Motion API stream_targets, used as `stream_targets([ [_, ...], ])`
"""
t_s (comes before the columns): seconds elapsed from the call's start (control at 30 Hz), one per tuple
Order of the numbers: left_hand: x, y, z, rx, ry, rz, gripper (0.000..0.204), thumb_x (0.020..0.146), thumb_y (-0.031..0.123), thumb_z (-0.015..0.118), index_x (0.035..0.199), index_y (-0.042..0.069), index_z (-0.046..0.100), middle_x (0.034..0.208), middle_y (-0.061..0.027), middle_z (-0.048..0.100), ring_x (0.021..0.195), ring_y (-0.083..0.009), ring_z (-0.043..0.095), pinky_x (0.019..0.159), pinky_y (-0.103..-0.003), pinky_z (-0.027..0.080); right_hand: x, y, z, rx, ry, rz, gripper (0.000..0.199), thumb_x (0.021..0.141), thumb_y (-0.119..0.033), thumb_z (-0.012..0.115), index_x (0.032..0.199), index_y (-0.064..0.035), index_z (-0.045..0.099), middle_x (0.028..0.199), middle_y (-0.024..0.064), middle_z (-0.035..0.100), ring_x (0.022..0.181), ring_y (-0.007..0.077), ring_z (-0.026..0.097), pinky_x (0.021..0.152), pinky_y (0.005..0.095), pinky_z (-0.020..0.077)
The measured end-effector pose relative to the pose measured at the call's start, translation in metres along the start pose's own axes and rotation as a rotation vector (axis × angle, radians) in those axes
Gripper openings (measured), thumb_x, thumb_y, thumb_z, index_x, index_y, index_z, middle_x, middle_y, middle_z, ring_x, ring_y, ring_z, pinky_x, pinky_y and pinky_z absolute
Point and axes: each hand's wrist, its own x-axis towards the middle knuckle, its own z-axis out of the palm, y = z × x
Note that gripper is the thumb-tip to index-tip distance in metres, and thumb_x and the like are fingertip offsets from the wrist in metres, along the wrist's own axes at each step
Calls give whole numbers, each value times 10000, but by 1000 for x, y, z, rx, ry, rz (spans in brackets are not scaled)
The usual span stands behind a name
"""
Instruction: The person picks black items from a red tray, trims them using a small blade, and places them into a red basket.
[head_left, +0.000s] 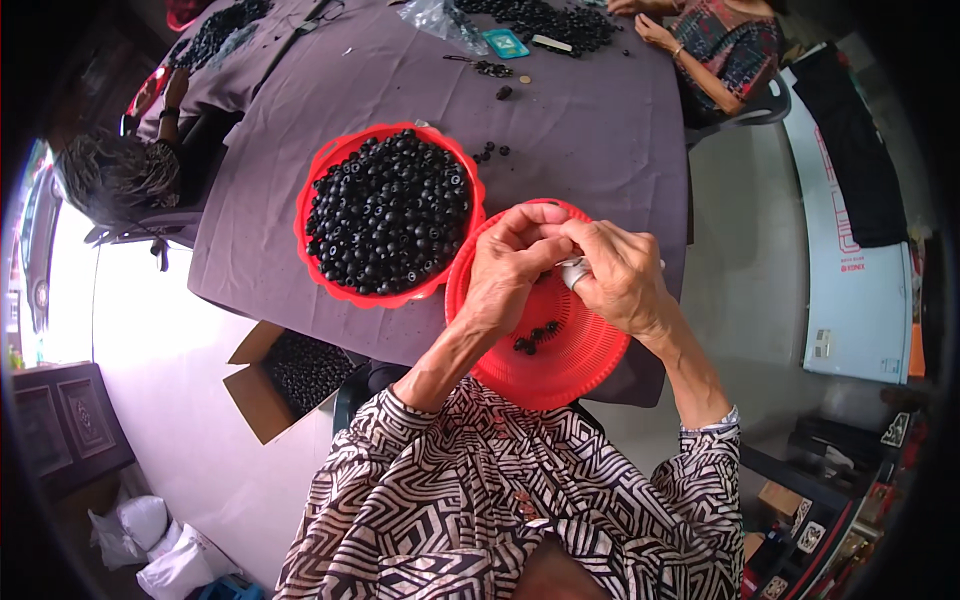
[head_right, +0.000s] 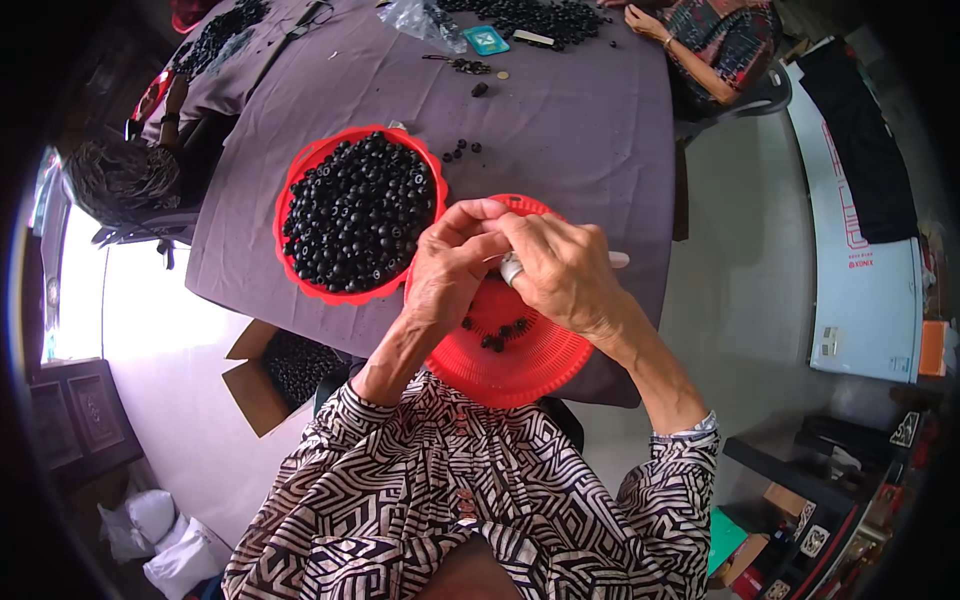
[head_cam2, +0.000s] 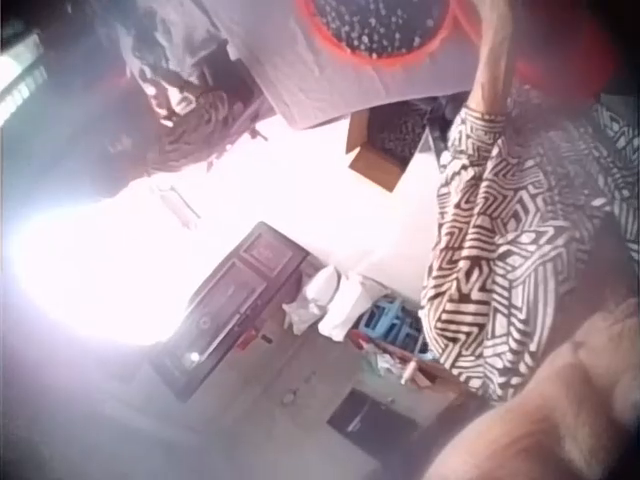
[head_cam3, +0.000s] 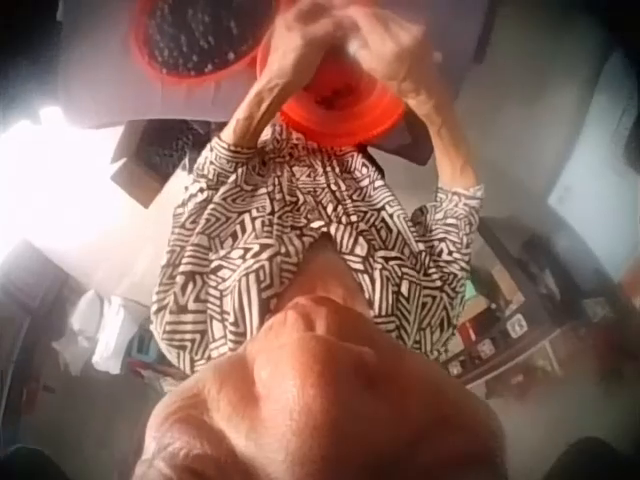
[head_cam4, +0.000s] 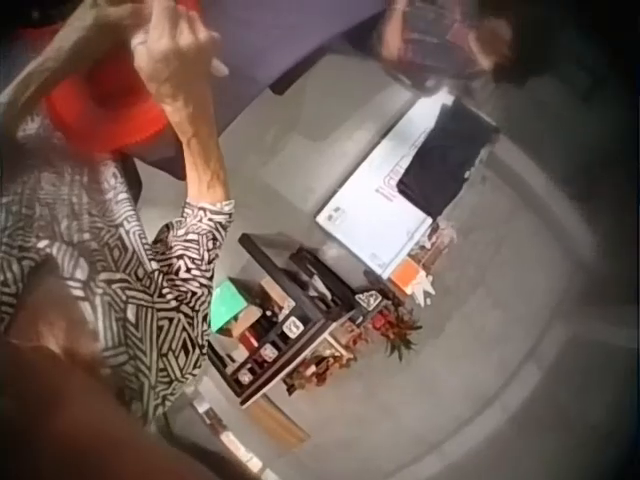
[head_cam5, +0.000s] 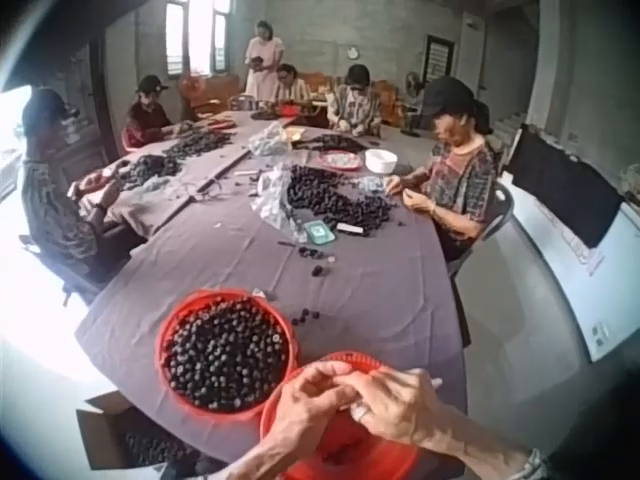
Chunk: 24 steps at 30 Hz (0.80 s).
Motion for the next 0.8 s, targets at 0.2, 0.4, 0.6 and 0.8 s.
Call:
stream_targets([
  [0.2, -4, -8, -9, -59, 14, -63, 202, 807, 7, 572, 1009, 0, 554, 887, -41, 604, 810, -102, 585, 741, -218, 474, -14, 5, 11, 7, -86, 39, 370, 592, 87, 599, 941, -24, 551, 730, 83, 618, 595, 223, 621, 482, 309, 487],
  [0.4, -6, -14, -19, -114, -23, -105, 184, 832, -3, 530, 1012, -18, 560, 924, -55, 601, 839, -134, 591, 789, -285, 491, -19, 5, 14, 29, -82, 31, 384, 602, 67, 601, 976, -2, 547, 712, 70, 605, 612, 210, 623, 480, 320, 501],
  [0.6, -7, -9, -16, -198, -73, -113, 188, 843, 1, 528, 1027, -17, 563, 939, -74, 611, 868, -163, 605, 814, -313, 494, -22, 8, 13, 220, -22, 147, 280, 661, 55, 643, 923, -21, 579, 680, 54, 579, 543, 140, 576, 475, 267, 460],
  [0.8, -7, -9, -15, -291, -145, -91, 186, 876, 46, 541, 1055, 2, 568, 949, -71, 612, 870, -170, 607, 834, -339, 512, -17, 8, -1, 511, -82, 301, 269, 715, 54, 635, 971, -24, 609, 597, -12, 473, 531, 61, 454, 483, 218, 380],
])
